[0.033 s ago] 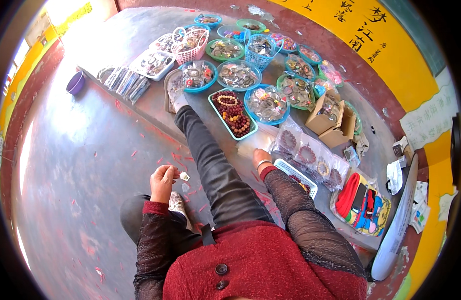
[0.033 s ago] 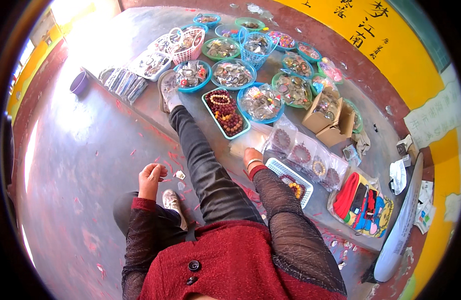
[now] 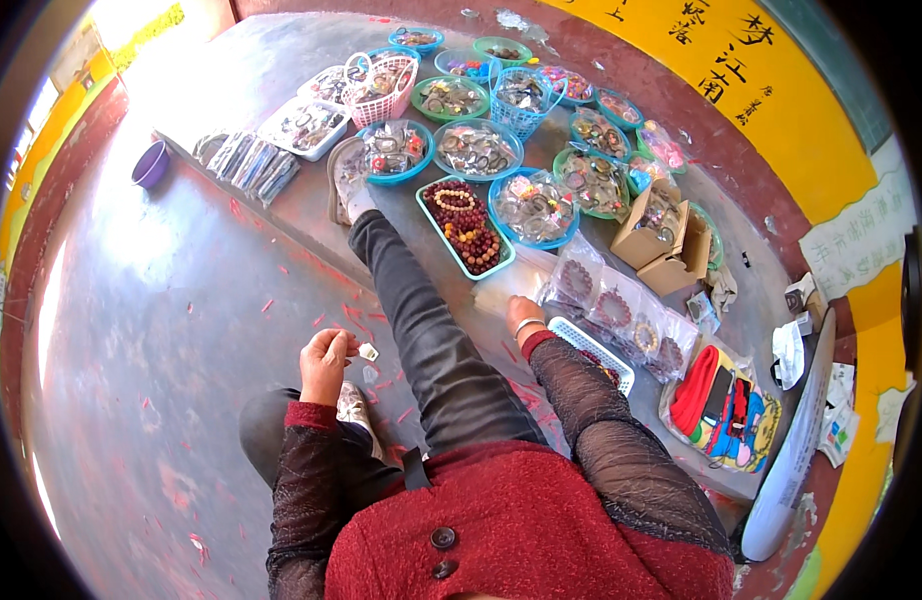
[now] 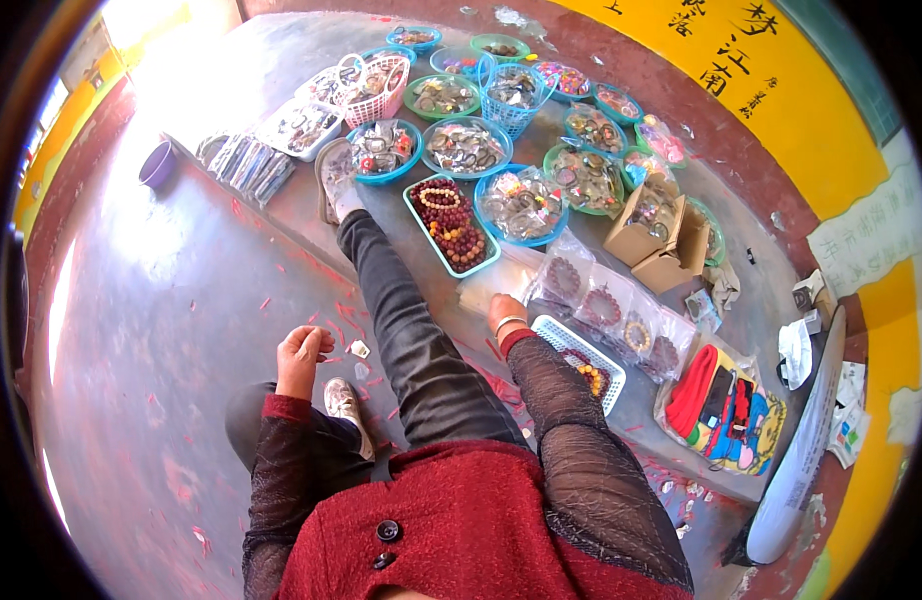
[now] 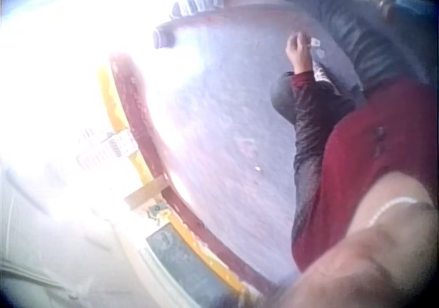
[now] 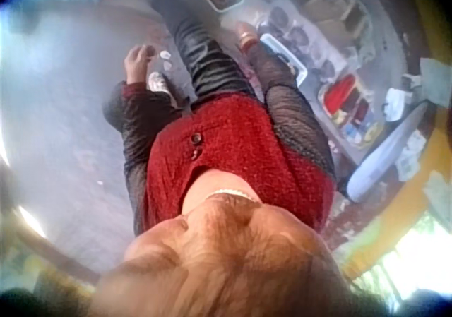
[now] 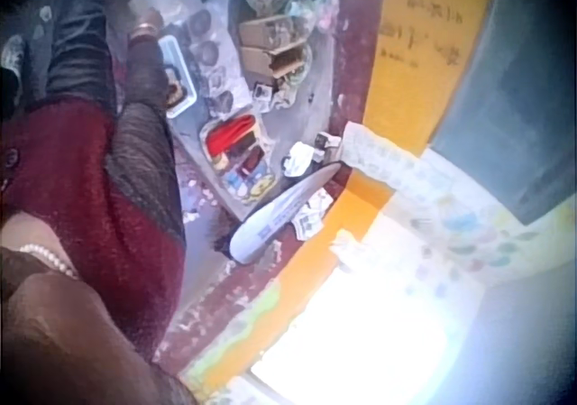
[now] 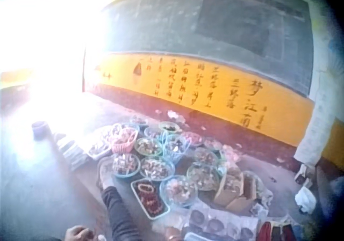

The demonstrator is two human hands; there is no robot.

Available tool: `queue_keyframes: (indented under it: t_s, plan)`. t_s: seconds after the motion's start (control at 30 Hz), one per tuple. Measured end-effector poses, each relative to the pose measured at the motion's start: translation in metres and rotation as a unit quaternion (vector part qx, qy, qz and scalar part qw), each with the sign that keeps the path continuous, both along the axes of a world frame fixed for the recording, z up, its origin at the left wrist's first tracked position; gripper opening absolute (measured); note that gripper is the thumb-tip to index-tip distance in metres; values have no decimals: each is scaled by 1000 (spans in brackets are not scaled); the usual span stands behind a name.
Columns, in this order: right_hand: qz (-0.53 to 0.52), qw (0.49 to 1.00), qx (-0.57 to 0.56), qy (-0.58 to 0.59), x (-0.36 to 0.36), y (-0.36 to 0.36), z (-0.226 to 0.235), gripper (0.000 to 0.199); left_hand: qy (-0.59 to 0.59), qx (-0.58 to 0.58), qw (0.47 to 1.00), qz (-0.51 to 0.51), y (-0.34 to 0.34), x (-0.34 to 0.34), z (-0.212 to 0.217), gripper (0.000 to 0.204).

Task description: The person sits on the floor and repeatedly picks up beaded bracelets from a white tray, places them into small clear plastic bags, and sets the bags aside. The person handles the beads and bags by hand throughout the task.

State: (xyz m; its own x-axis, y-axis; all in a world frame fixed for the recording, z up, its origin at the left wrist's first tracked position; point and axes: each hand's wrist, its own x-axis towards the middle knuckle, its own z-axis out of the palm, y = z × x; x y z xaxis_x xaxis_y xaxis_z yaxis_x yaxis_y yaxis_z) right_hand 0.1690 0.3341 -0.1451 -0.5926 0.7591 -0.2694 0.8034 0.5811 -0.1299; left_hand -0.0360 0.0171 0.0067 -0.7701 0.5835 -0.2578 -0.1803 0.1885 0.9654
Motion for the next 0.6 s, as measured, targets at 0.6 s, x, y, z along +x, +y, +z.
queue_keyframes:
  t_s: [0.6]
  plan:
    - [32, 996, -33, -76, -10, -2, 9, 26, 43, -13, 999, -18, 5, -2, -8, 17]
